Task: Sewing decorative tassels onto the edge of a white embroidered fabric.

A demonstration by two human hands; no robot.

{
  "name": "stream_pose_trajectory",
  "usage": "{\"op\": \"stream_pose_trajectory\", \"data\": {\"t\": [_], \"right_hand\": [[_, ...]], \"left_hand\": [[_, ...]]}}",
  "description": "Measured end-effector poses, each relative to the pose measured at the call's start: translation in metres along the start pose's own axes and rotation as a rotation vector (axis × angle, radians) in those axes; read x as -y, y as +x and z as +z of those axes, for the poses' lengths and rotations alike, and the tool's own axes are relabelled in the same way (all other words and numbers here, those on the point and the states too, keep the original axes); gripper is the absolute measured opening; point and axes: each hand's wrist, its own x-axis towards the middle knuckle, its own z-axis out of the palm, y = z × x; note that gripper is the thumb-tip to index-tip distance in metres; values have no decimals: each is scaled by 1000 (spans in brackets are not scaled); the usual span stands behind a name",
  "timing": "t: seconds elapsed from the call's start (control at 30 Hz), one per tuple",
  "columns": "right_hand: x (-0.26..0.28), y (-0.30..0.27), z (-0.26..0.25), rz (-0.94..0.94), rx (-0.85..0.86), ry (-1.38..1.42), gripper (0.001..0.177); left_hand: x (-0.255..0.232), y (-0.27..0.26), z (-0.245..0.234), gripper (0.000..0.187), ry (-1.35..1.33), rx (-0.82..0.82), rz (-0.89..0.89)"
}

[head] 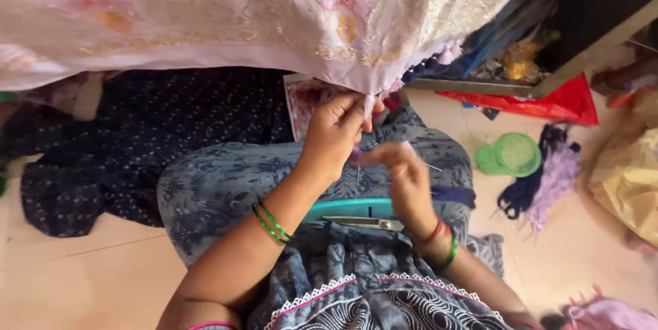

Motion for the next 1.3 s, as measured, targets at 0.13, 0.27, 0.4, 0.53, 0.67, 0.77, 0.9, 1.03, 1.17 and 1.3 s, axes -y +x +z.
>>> {"op": "stream_pose_trajectory", "data": {"t": [0.13,0.27,0.4,0.53,0.67,0.77,0.9,1.03,1.17,1.3], "right_hand": [[57,81,24,71,-37,362,39],[22,108,9,231,142,656,29],[22,100,21,130,-133,336,15],[15,84,21,109,-179,6,19],[27,76,12,22,-137,152,19],[11,60,-23,-302,-164,-678,20],[-12,31,-41,-38,57,-774,17],[-50,-25,-25,-173,668,-1037,38],[-47,-41,-17,54,685,-1001,38],[-24,-16,-43,-160,582,-1161,27]], "left_hand": [[7,2,-5,21,129,-49,1],[12,-2,-9,20,350,-88,329],[1,-4,-22,19,666,-188,434],[-48,1,-9,24,462,-80,711],[-31,23,-14,24,304,21,149],[-35,25,-17,21,203,56,89],[-40,38,-24,16,128,149,198],[-38,45,-24,14,50,214,159],[-40,44,-26,12,97,198,146],[-51,42,-28,12,132,216,138]]}}
